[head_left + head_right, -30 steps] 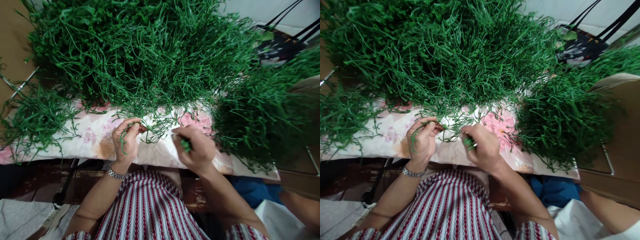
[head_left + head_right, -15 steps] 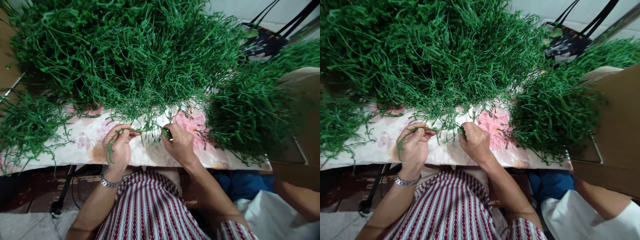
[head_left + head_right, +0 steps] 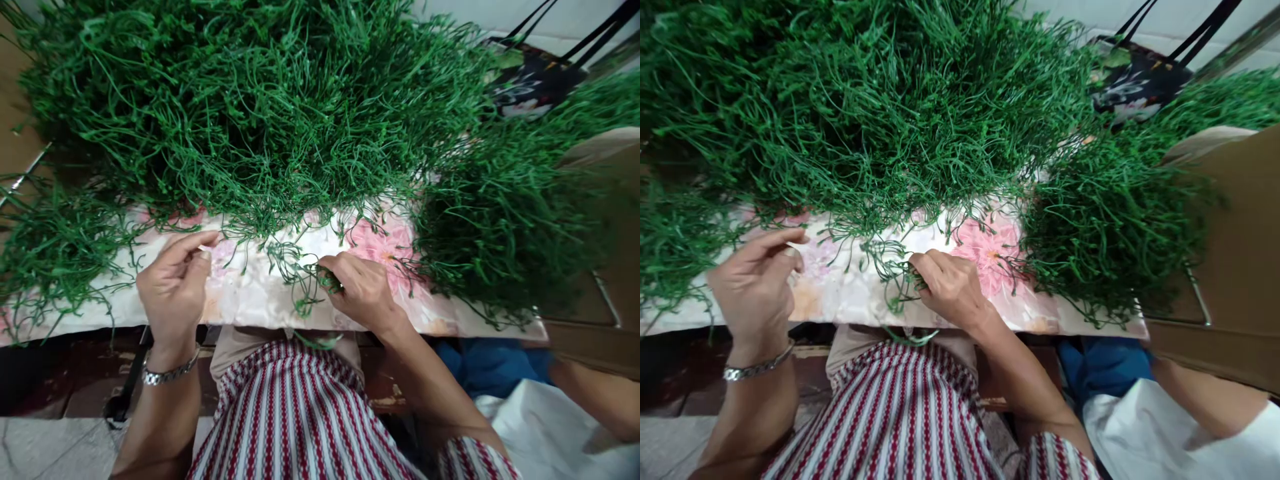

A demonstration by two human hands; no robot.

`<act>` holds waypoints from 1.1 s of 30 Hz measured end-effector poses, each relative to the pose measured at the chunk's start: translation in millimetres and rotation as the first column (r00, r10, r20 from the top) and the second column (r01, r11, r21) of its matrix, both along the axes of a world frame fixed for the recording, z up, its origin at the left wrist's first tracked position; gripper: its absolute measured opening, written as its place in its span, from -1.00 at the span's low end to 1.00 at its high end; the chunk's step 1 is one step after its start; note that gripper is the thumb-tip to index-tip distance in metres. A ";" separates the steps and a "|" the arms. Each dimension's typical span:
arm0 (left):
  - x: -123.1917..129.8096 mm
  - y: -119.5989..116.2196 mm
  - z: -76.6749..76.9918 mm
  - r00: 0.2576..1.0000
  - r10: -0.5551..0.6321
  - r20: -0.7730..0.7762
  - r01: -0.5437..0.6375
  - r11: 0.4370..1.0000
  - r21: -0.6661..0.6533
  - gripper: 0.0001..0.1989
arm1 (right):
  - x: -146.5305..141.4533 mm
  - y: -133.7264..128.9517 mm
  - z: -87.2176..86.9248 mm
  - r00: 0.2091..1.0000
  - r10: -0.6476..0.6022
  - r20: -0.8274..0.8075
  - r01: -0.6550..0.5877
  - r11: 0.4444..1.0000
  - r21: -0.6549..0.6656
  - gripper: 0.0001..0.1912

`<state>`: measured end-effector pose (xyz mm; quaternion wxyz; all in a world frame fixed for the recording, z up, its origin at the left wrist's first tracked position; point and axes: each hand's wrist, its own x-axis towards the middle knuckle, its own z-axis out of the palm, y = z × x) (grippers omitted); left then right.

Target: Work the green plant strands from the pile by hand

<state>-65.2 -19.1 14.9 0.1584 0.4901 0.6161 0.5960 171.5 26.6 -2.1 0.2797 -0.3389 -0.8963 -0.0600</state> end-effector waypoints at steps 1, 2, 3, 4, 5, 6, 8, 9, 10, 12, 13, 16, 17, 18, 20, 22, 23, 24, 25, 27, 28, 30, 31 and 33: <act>4.9 -1.4 9.3 0.985 0.000 -0.170 0.009 0.999 0.052 -0.74 | -1.6 0.1 0.3 1.000 0.023 -0.005 -0.023 1.000 -0.004 -0.75; 11.7 -2.3 17.6 0.945 -0.092 -0.314 0.115 0.992 0.054 -0.73 | -3.4 0.2 0.8 0.999 0.047 -0.008 -0.047 0.999 -0.014 -0.74; 19.7 -2.6 23.9 0.864 -0.246 -0.439 0.276 0.961 0.003 -0.74 | -5.1 0.3 1.4 0.998 0.067 -0.010 -0.068 0.997 -0.025 -0.74; 28.1 -2.1 27.5 0.759 -0.374 -0.533 0.408 0.911 -0.059 -0.78 | -6.7 0.3 2.0 0.997 0.082 -0.014 -0.082 0.996 -0.032 -0.74; 35.9 -0.9 28.1 0.682 -0.431 -0.590 0.453 0.883 -0.122 -0.82 | -8.2 0.2 2.5 0.996 0.091 -0.022 -0.092 0.995 -0.032 -0.75; 42.5 0.8 25.9 0.643 -0.451 -0.619 0.461 0.873 -0.157 -0.85 | -9.4 0.1 2.6 0.995 0.097 -0.034 -0.098 0.995 -0.027 -0.76; 50.9 4.5 15.2 0.663 -0.459 -0.591 0.456 0.874 -0.167 -0.86 | -11.3 -0.3 1.7 0.992 0.106 -0.070 -0.108 0.994 -0.022 -0.80; 52.9 6.0 8.4 0.695 -0.458 -0.555 0.456 0.877 -0.152 -0.86 | -12.1 -0.8 0.7 0.989 0.114 -0.096 -0.117 0.993 -0.032 -0.81; 53.7 7.1 1.7 0.725 -0.461 -0.511 0.464 0.876 -0.132 -0.87 | -13.0 -1.4 -0.5 0.984 0.123 -0.127 -0.129 0.990 -0.047 -0.81; 53.4 7.8 -8.8 0.768 -0.462 -0.444 0.483 0.873 -0.073 -0.88 | -14.8 -3.3 -2.8 0.970 0.132 -0.204 -0.151 0.985 -0.083 -0.84; 52.8 7.4 -12.1 0.783 -0.454 -0.426 0.487 0.873 -0.036 -0.88 | -15.7 -4.5 -3.5 0.961 0.131 -0.245 -0.160 0.982 -0.104 -0.86; 51.0 4.9 -15.5 0.809 -0.443 -0.386 0.489 0.872 0.024 -0.85 | -16.9 -8.0 -2.9 0.927 0.107 -0.360 -0.196 0.955 -0.221 -0.90; 50.4 4.0 -15.4 0.810 -0.451 -0.375 0.493 0.870 0.019 -0.84 | -16.5 -8.8 -1.9 0.913 0.089 -0.399 -0.215 0.934 -0.284 -0.89; 49.9 3.3 -15.2 0.806 -0.466 -0.365 0.503 0.864 0.008 -0.83 | -15.9 -9.4 -0.8 0.898 0.068 -0.436 -0.240 0.903 -0.355 -0.88; 49.2 2.2 -14.8 0.791 -0.491 -0.365 0.524 0.852 -0.010 -0.81 | -14.9 -9.8 1.5 0.865 0.030 -0.501 -0.310 0.817 -0.486 -0.80; 49.2 1.7 -14.7 0.779 -0.493 -0.387 0.533 0.846 -0.006 -0.81 | -15.4 -10.1 3.2 0.843 0.013 -0.537 -0.360 0.755 -0.547 -0.71; 49.4 1.5 -14.8 0.776 -0.490 -0.397 0.533 0.846 -0.002 -0.81 | -16.4 -10.4 3.7 0.842 0.008 -0.540 -0.359 0.755 -0.549 -0.69; 49.7 1.3 -14.8 0.777 -0.484 -0.402 0.529 0.848 0.001 -0.81 | -17.7 -11.0 4.0 0.847 0.002 -0.532 -0.339 0.772 -0.538 -0.71; 50.0 1.1 -14.7 0.779 -0.482 -0.402 0.526 0.851 0.000 -0.81 | -19.2 -11.8 4.2 0.856 -0.004 -0.518 -0.310 0.797 -0.518 -0.75; 50.0 0.8 -14.3 0.779 -0.490 -0.391 0.527 0.850 -0.013 -0.82 | -21.4 -13.5 4.1 0.877 -0.009 -0.481 -0.257 0.837 -0.484 -0.85; 49.7 0.6 -13.8 0.773 -0.502 -0.387 0.535 0.845 -0.026 -0.83 | -21.7 -14.1 3.9 0.885 -0.004 -0.466 -0.246 0.845 -0.475 -0.89; 48.3 0.5 -12.5 0.752 -0.529 -0.392 0.552 0.831 -0.061 -0.84 | -20.4 -14.5 3.0 0.900 0.019 -0.435 -0.240 0.855 -0.460 -0.91; 47.4 0.5 -11.7 0.741 -0.539 -0.401 0.557 0.826 -0.081 -0.85 | -18.8 -14.1 2.4 0.910 0.041 -0.412 -0.243 0.858 -0.452 -0.90; 45.5 0.8 -9.7 0.715 -0.553 -0.429 0.557 0.821 -0.130 -0.86 | -14.6 -12.1 1.0 0.928 0.108 -0.357 -0.265 0.865 -0.426 -0.86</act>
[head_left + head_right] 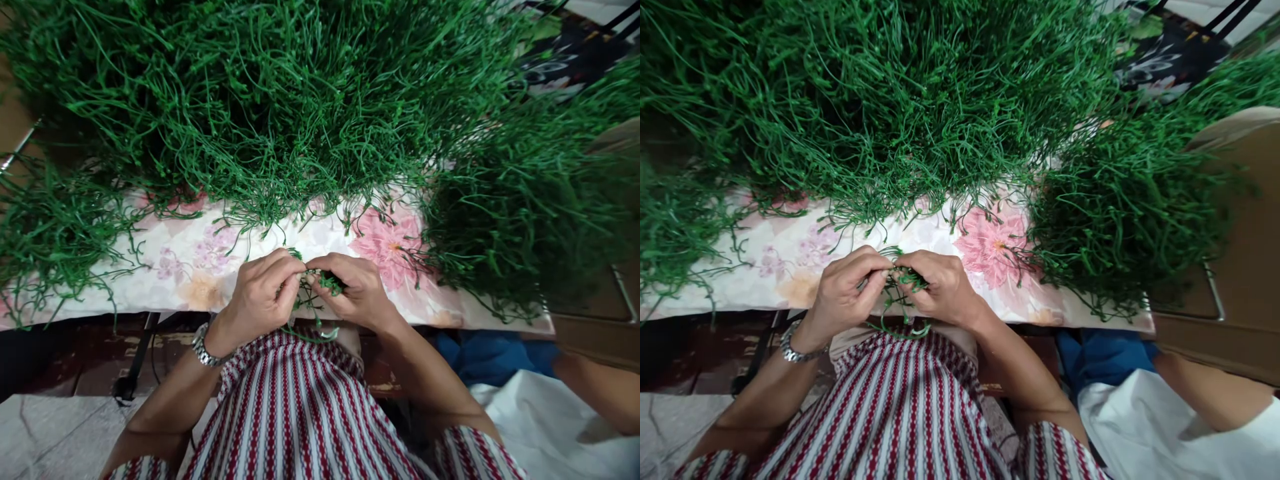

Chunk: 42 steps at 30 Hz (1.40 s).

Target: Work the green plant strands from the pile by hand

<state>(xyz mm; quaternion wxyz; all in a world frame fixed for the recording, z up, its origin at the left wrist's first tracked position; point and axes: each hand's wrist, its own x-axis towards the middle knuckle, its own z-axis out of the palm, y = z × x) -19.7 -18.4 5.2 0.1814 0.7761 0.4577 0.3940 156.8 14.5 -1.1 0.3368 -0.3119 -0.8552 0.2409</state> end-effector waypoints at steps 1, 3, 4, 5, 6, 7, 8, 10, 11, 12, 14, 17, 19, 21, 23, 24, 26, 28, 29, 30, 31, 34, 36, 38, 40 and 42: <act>-0.9 0.2 1.0 0.999 -0.003 -0.037 0.003 1.000 -0.008 -0.87 | 2.3 1.5 -0.4 0.999 0.033 0.031 -0.033 0.999 0.028 -0.84; -2.5 0.9 2.9 0.992 -0.023 -0.122 0.021 1.000 -0.016 -0.91 | 6.4 4.7 0.3 0.992 0.077 0.104 -0.086 0.992 0.088 -0.83; -3.4 1.4 3.7 0.985 -0.041 -0.167 0.038 0.999 -0.019 -0.92 | 8.0 6.2 1.7 0.985 0.088 0.148 -0.106 0.988 0.116 -0.84; -4.5 2.0 4.5 0.976 -0.064 -0.210 0.059 0.998 -0.027 -0.90 | 9.0 7.6 3.9 0.975 0.101 0.199 -0.130 0.982 0.136 -0.85; -6.0 2.8 5.2 0.965 -0.094 -0.244 0.088 0.995 -0.035 -0.86 | 9.6 8.9 6.7 0.959 0.126 0.253 -0.166 0.976 0.144 -0.86; -7.7 3.8 5.9 0.954 -0.134 -0.267 0.128 0.991 -0.039 -0.82 | 9.8 10.0 10.0 0.938 0.163 0.305 -0.213 0.967 0.138 -0.86; -9.8 5.0 6.8 0.943 -0.183 -0.279 0.178 0.983 -0.043 -0.78 | 9.7 11.2 13.4 0.912 0.214 0.349 -0.270 0.956 0.118 -0.86; -14.9 8.2 9.0 0.915 -0.296 -0.275 0.295 0.954 -0.046 -0.74 | 9.4 14.0 19.6 0.850 0.341 0.401 -0.390 0.919 0.047 -0.85; -17.6 10.1 10.2 0.900 -0.351 -0.260 0.350 0.935 -0.050 -0.74 | 9.6 15.8 21.8 0.819 0.403 0.409 -0.443 0.897 0.004 -0.85; -20.2 12.1 11.5 0.886 -0.395 -0.243 0.392 0.918 -0.063 -0.74 | 10.3 18.1 23.3 0.791 0.459 0.405 -0.486 0.873 -0.039 -0.85; -24.2 16.3 13.6 0.881 -0.430 -0.195 0.420 0.903 -0.094 -0.75 | 13.1 23.7 24.2 0.770 0.525 0.362 -0.524 0.845 -0.111 -0.84; -25.0 20.4 14.2 0.930 -0.354 -0.100 0.344 0.933 -0.105 -0.81 | 17.0 30.7 21.7 0.857 0.439 0.270 -0.424 0.898 -0.115 -0.81; -21.6 20.7 12.5 0.953 -0.295 -0.068 0.287 0.952 -0.106 -0.84 | 14.9 30.3 18.2 0.913 0.358 0.198 -0.345 0.934 -0.094 -0.81; -16.4 19.1 9.5 0.970 -0.232 -0.072 0.227 0.971 -0.070 -0.85 | 7.9 24.6 13.8 0.955 0.284 0.084 -0.276 0.956 -0.099 -0.85; -11.1 16.4 5.5 0.986 -0.140 -0.093 0.141 0.990 0.005 -0.87 | -1.4 15.9 9.2 0.986 0.164 -0.035 -0.168 0.971 -0.169 -0.89; -8.8 14.8 3.5 0.990 -0.085 -0.110 0.091 0.995 0.049 -0.87 | -5.7 11.5 7.1 0.993 0.092 -0.076 -0.107 0.969 -0.221 -0.90; -5.0 11.9 0.0 0.986 0.010 -0.167 0.011 0.992 0.128 -0.89 | -11.6 4.8 3.8 0.993 -0.001 -0.121 -0.041 0.936 -0.349 -0.92; -2.3 10.1 -1.8 0.968 0.083 -0.237 -0.037 0.980 0.193 -0.88 | -13.2 2.0 1.4 0.986 -0.014 -0.164 -0.063 0.888 -0.455 -0.89; -1.5 9.8 -1.9 0.958 0.107 -0.267 -0.049 0.976 0.214 -0.87 | -12.6 1.9 0.5 0.983 -0.007 -0.183 -0.084 0.870 -0.485 -0.87; -1.1 10.0 -1.5 0.950 0.118 -0.290 -0.052 0.973 0.225 -0.86 | -11.2 2.6 -0.2 0.982 0.001 -0.191 -0.098 0.862 -0.498 -0.86; -1.4 10.6 -0.5 0.945 0.112 -0.308 -0.042 0.974 0.224 -0.84 | -9.2 3.6 -0.6 0.983 0.008 -0.185 -0.100 0.866 -0.490 -0.86; -7.7 14.5 6.0 0.934 -0.059 -0.353 0.125 0.978 0.167 -0.78 | -0.6 7.8 1.2 0.991 0.087 -0.103 -0.119 0.920 -0.374 -0.93; -15.6 18.1 12.5 0.887 -0.259 -0.382 0.309 0.948 0.074 -0.76 | 6.5 10.5 6.0 0.962 0.269 -0.047 -0.272 0.923 -0.273 -0.89; -23.5 21.9 19.1 0.816 -0.434 -0.382 0.452 0.891 -0.047 -0.75 | 13.6 13.9 13.1 0.874 0.485 0.028 -0.468 0.857 -0.213 -0.85; -27.9 26.1 23.4 0.802 -0.519 -0.298 0.501 0.854 -0.139 -0.74 | 19.2 18.7 19.9 0.813 0.573 0.105 -0.546 0.813 -0.205 -0.84; -26.7 30.7 23.9 0.872 -0.473 -0.126 0.453 0.877 -0.159 -0.78 | 21.6 25.1 23.5 0.879 0.462 0.119 -0.433 0.877 -0.206 -0.85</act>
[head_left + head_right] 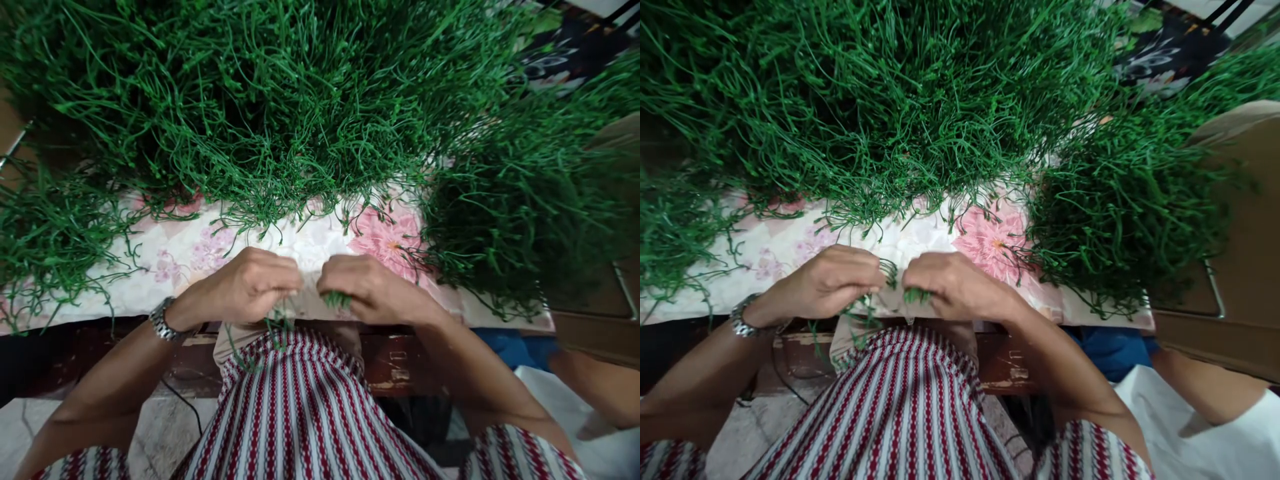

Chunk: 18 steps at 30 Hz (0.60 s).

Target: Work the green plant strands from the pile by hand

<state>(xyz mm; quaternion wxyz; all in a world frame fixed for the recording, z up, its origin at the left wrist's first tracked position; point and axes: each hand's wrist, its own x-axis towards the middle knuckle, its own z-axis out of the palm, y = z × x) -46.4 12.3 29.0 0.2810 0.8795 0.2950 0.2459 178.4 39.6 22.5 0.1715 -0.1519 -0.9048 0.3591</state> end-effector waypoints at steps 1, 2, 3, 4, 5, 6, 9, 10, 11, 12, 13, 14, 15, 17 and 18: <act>2.6 2.2 -1.3 0.994 0.074 0.080 -0.071 0.996 -0.046 -0.81 | -0.4 3.5 0.1 0.992 -0.123 -0.026 0.122 0.992 -0.022 -0.86; 6.2 4.3 -3.4 0.976 0.158 0.153 -0.146 0.986 -0.085 -0.85 | -1.7 6.8 -0.9 0.968 -0.242 -0.059 0.239 0.969 -0.062 -0.87; 10.3 6.0 -6.1 0.950 0.234 0.207 -0.213 0.970 -0.119 -0.88 | -3.9 9.8 -2.9 0.935 -0.344 -0.088 0.335 0.936 -0.108 -0.89; 14.5 7.5 -9.3 0.925 0.293 0.243 -0.263 0.954 -0.147 -0.89 | -6.7 12.4 -5.5 0.902 -0.418 -0.111 0.400 0.904 -0.151 -0.90; 18.5 8.5 -12.6 0.905 0.332 0.265 -0.296 0.940 -0.169 -0.89 | -9.8 14.4 -8.5 0.877 -0.463 -0.128 0.438 0.880 -0.184 -0.90; 22.0 9.2 -16.0 0.889 0.361 0.281 -0.318 0.930 -0.185 -0.90 | -12.9 15.7 -11.5 0.863 -0.485 -0.142 0.454 0.867 -0.203 -0.90; 29.2 10.9 -24.4 0.850 0.435 0.298 -0.376 0.896 -0.234 -0.91 | -20.2 16.9 -18.2 0.852 -0.500 -0.156 0.464 0.858 -0.219 -0.88; 30.6 12.0 -26.0 0.837 0.457 0.301 -0.394 0.885 -0.248 -0.91 | -21.6 16.9 -19.2 0.858 -0.491 -0.148 0.454 0.861 -0.227 -0.87; 31.9 13.6 -26.8 0.823 0.480 0.303 -0.415 0.873 -0.255 -0.91 | -22.6 16.9 -19.5 0.867 -0.481 -0.131 0.445 0.865 -0.233 -0.84; 33.0 15.8 -26.8 0.812 0.498 0.304 -0.434 0.864 -0.255 -0.91 | -23.1 17.2 -19.3 0.873 -0.475 -0.109 0.443 0.866 -0.230 -0.81; 34.2 18.6 -26.1 0.805 0.509 0.304 -0.450 0.859 -0.247 -0.91 | -23.2 18.0 -18.6 0.878 -0.472 -0.081 0.447 0.868 -0.216 -0.79; 35.5 21.9 -25.1 0.802 0.515 0.302 -0.462 0.856 -0.232 -0.90 | -22.9 19.2 -17.5 0.880 -0.473 -0.052 0.456 0.870 -0.188 -0.79; 36.7 25.5 -23.9 0.802 0.516 0.301 -0.469 0.856 -0.218 -0.89 | -22.2 21.0 -16.4 0.880 -0.474 -0.030 0.465 0.873 -0.148 -0.79; 39.0 32.9 -22.4 0.814 0.496 0.303 -0.450 0.868 -0.211 -0.87 | -19.7 25.8 -14.4 0.885 -0.466 -0.016 0.465 0.884 -0.054 -0.80; 39.8 36.2 -22.3 0.822 0.480 0.306 -0.429 0.876 -0.222 -0.86 | -18.1 28.5 -13.8 0.894 -0.448 -0.022 0.447 0.894 -0.018 -0.80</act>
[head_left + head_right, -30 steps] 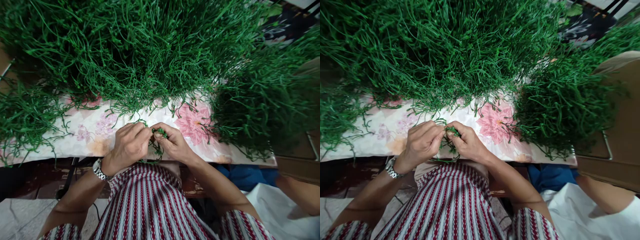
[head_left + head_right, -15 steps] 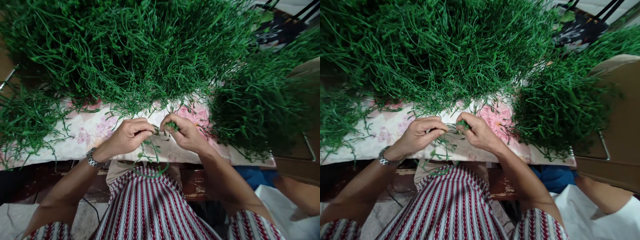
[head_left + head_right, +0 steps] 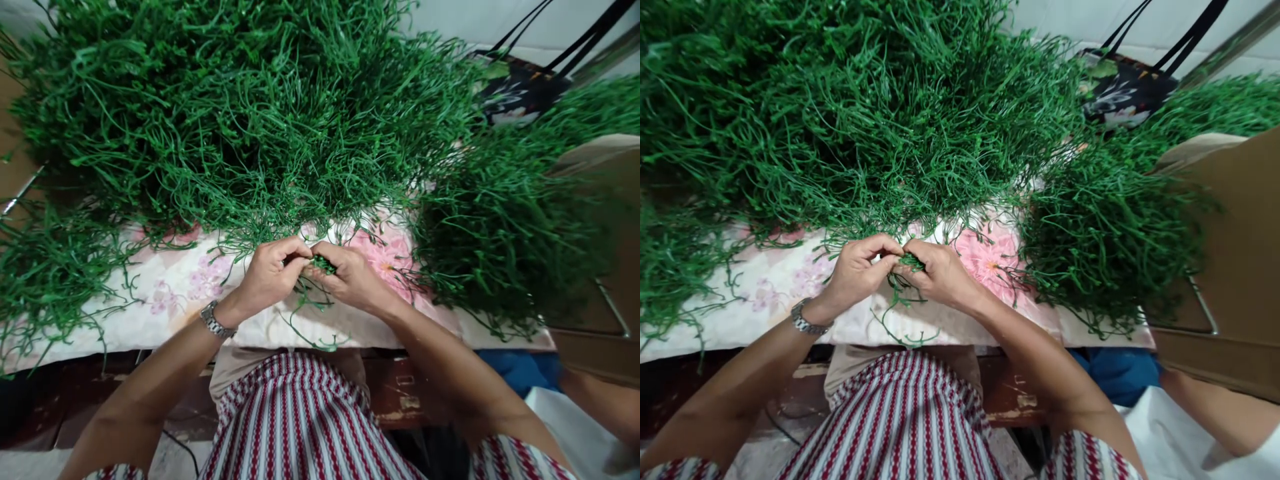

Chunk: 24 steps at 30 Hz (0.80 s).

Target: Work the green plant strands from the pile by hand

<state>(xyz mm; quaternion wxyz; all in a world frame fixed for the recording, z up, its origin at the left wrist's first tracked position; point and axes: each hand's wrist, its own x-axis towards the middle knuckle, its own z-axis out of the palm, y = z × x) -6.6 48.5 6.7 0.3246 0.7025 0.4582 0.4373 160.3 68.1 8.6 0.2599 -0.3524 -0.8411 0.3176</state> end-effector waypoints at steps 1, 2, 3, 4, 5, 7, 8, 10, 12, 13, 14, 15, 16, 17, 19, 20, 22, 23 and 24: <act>0.5 2.7 -0.4 1.000 -0.025 0.015 0.025 1.000 -0.014 -0.86 | 1.7 2.6 0.1 1.000 0.026 0.003 -0.026 0.999 0.026 -0.81; 0.7 4.6 -1.1 0.998 -0.051 0.034 0.052 0.998 -0.030 -0.87 | 3.4 4.9 -0.4 0.998 0.055 0.001 -0.055 0.998 0.041 -0.81; 0.6 5.7 -2.0 0.996 -0.075 0.052 0.077 0.996 -0.044 -0.87 | 5.0 6.7 -1.3 0.996 0.090 0.001 -0.090 0.995 0.044 -0.82; 0.2 5.9 -2.8 0.993 -0.095 0.069 0.099 0.994 -0.055 -0.87 | 6.4 8.0 -2.7 0.992 0.124 0.000 -0.124 0.992 0.039 -0.83; -0.5 5.3 -3.5 0.990 -0.114 0.087 0.120 0.991 -0.062 -0.87 | 7.6 8.8 -4.4 0.988 0.157 -0.004 -0.157 0.987 0.032 -0.84; -2.3 2.3 -4.2 0.980 -0.158 0.123 0.169 0.982 -0.085 -0.87 | 9.1 9.1 -8.1 0.975 0.220 -0.027 -0.220 0.975 0.022 -0.82; -3.2 0.4 -4.3 0.973 -0.183 0.144 0.198 0.975 -0.104 -0.87 | 9.6 8.7 -9.8 0.966 0.255 -0.044 -0.255 0.967 0.018 -0.80; -4.2 -3.0 -4.4 0.955 -0.229 0.187 0.257 0.955 -0.147 -0.86 | 10.3 7.3 -12.3 0.944 0.320 -0.085 -0.321 0.947 0.002 -0.79; -4.0 -5.1 -4.9 0.940 -0.249 0.232 0.294 0.938 -0.184 -0.87 | 10.4 5.9 -13.7 0.928 0.353 -0.122 -0.358 0.933 -0.021 -0.80; -3.4 -5.6 -5.4 0.938 -0.236 0.254 0.289 0.937 -0.197 -0.88 | 10.3 5.4 -14.2 0.930 0.341 -0.140 -0.348 0.937 -0.028 -0.80; -2.6 -5.7 -5.8 0.941 -0.203 0.271 0.263 0.942 -0.208 -0.90 | 10.0 5.0 -14.8 0.938 0.307 -0.158 -0.315 0.949 -0.026 -0.81; -1.8 -5.7 -6.1 0.949 -0.157 0.275 0.220 0.952 -0.215 -0.92 | 9.6 4.8 -15.4 0.949 0.260 -0.176 -0.266 0.964 -0.011 -0.83; -1.1 -5.5 -6.3 0.960 -0.107 0.258 0.166 0.962 -0.217 -0.95 | 9.2 4.8 -16.3 0.959 0.210 -0.191 -0.210 0.977 0.022 -0.85; -0.7 -5.2 -6.3 0.974 -0.066 0.217 0.113 0.971 -0.211 -0.98 | 8.8 4.9 -17.3 0.965 0.171 -0.197 -0.160 0.985 0.072 -0.88; -0.8 -4.5 -5.9 0.997 -0.044 0.066 0.055 0.983 -0.176 -0.95 | 8.5 5.4 -19.6 0.976 0.140 -0.165 -0.104 0.972 0.210 -0.91; -1.4 -4.1 -5.8 0.998 -0.065 -0.024 0.061 0.987 -0.148 -0.92 | 8.6 5.6 -20.8 0.983 0.140 -0.120 -0.101 0.954 0.282 -0.91; -3.2 -3.7 -6.2 0.978 -0.120 -0.173 0.107 0.991 -0.082 -0.86 | 9.3 5.5 -22.4 0.991 0.135 0.006 -0.126 0.911 0.394 -0.89; -4.0 -3.7 -6.8 0.964 -0.141 -0.227 0.133 0.990 -0.048 -0.84 | 9.6 5.2 -22.8 0.990 0.126 0.067 -0.143 0.892 0.429 -0.88; -4.8 -3.9 -7.6 0.951 -0.150 -0.269 0.152 0.988 -0.014 -0.81 | 9.9 4.8 -22.8 0.986 0.119 0.115 -0.159 0.879 0.450 -0.88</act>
